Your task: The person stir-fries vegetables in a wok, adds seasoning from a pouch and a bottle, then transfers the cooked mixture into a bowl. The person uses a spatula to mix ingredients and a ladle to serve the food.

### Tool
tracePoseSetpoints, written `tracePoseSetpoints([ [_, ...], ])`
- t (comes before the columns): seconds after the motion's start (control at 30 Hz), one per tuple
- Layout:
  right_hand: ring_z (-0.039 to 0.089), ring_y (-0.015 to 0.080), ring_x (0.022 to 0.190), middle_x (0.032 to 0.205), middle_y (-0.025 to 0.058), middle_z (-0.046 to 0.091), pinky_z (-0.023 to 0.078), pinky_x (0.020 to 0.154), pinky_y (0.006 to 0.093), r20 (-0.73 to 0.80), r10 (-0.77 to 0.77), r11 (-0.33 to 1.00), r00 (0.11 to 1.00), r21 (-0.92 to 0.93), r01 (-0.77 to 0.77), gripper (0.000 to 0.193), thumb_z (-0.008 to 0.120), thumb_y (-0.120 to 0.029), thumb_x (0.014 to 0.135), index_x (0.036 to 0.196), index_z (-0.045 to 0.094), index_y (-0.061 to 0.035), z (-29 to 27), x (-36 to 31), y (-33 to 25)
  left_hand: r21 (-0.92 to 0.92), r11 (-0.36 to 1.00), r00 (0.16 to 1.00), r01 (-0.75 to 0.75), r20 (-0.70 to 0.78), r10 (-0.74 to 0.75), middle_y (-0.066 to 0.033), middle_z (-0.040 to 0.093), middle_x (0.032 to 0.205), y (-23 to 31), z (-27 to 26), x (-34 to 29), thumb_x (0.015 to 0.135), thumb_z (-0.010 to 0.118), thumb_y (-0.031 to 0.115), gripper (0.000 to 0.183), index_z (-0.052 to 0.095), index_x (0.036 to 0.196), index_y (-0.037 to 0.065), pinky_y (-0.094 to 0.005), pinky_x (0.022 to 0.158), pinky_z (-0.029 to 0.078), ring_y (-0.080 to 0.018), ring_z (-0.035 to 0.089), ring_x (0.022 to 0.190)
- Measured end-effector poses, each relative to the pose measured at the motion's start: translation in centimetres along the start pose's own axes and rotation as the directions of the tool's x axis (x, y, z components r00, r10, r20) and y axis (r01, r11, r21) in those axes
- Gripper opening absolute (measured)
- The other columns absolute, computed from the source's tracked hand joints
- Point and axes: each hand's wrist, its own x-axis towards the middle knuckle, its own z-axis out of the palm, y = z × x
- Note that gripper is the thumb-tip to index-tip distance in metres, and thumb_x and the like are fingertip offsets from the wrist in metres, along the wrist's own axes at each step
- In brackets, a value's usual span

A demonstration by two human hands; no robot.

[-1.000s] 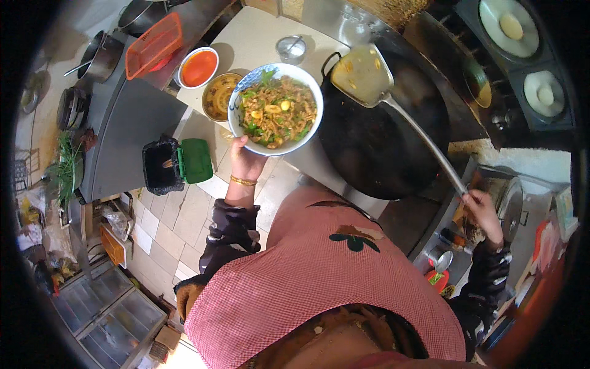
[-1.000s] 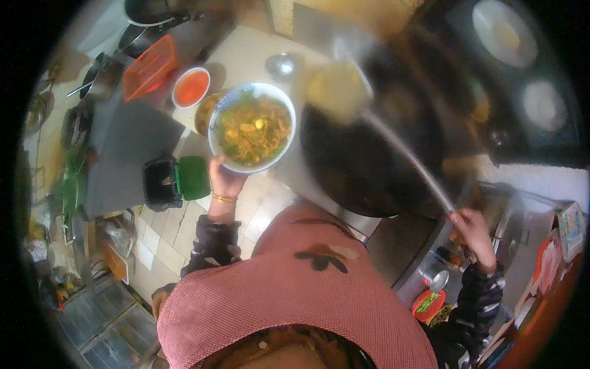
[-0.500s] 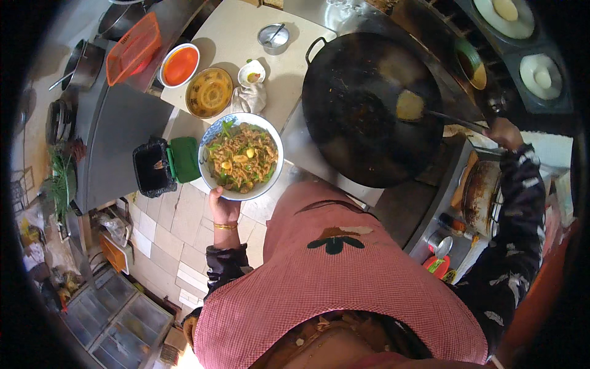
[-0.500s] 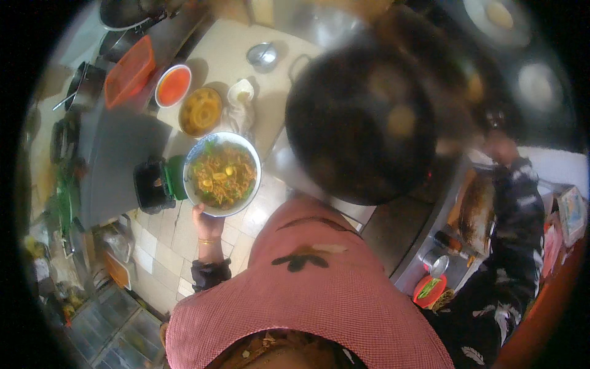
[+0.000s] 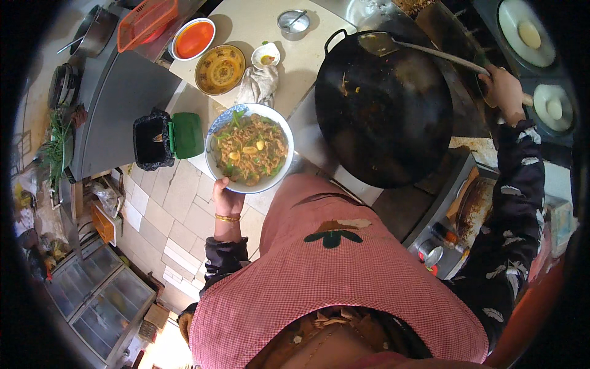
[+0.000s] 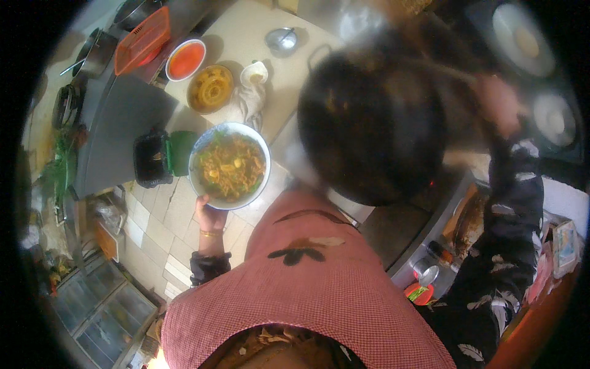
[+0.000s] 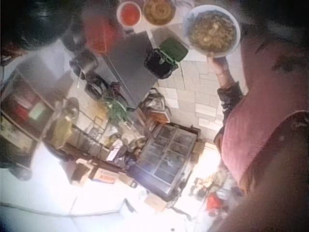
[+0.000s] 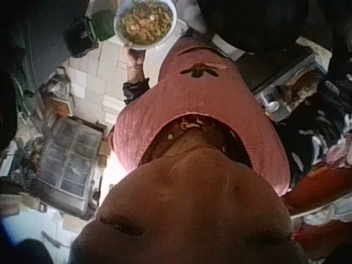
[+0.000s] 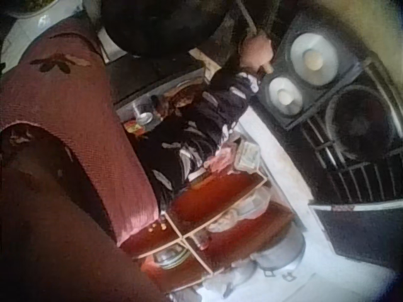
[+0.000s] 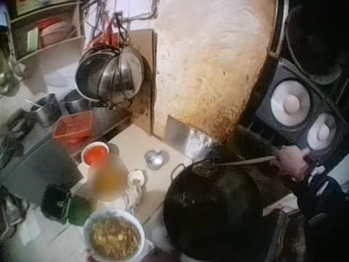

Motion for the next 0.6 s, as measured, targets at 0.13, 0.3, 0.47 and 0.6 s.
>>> tracePoseSetpoints([
  [0.13,0.065,0.0369,0.084,0.086,0.0177,0.066,0.049,0.074,0.0484,0.093,-0.094,0.995,0.991,0.025,0.092,0.029,0.064,-0.035,0.087,0.104,0.066,-0.0113,0.6,-0.7,-4.2,0.027,1.000,0.997,-0.002,-0.076,0.004,-0.0110,0.053,0.126,-0.4,1.0,0.2,0.073,0.068,0.022,0.074,0.039,0.139,0.005,-0.0531,0.104,0.040,-0.0318,0.050,0.121],
  [0.3,0.065,0.0363,0.083,0.086,0.0172,0.067,0.050,0.071,0.0479,0.124,-0.136,0.990,0.983,-0.004,0.137,0.028,0.067,-0.033,0.083,0.100,0.067,-0.0105,-1.1,-3.6,-2.8,0.042,0.999,1.000,0.010,-0.024,-0.009,-0.0138,0.052,0.130,-1.0,1.7,0.9,0.073,0.068,0.023,0.077,0.038,0.141,0.003,-0.0540,0.105,0.039,-0.0329,0.049,0.122],
  [0.47,0.065,0.0382,0.081,0.085,0.0181,0.067,0.051,0.072,0.0503,0.045,0.087,0.989,0.995,-0.120,-0.081,0.028,0.066,-0.031,0.085,0.098,0.067,-0.0076,-3.8,-0.1,1.6,0.031,0.999,1.000,0.027,-0.017,-0.027,-0.0140,0.051,0.132,-1.4,1.1,1.3,0.073,0.067,0.021,0.075,0.038,0.140,0.002,-0.0536,0.106,0.039,-0.0335,0.048,0.123],
  [0.6,0.066,0.0370,0.084,0.086,0.0180,0.068,0.051,0.073,0.0487,0.147,0.122,0.991,0.982,-0.081,-0.111,0.026,0.067,-0.032,0.084,0.093,0.068,-0.0077,-2.1,1.3,-1.1,0.007,1.000,0.999,0.016,-0.032,-0.016,-0.0137,0.052,0.131,-1.8,0.9,1.6,0.074,0.066,0.017,0.071,0.040,0.139,0.002,-0.0537,0.106,0.038,-0.0337,0.048,0.124],
])
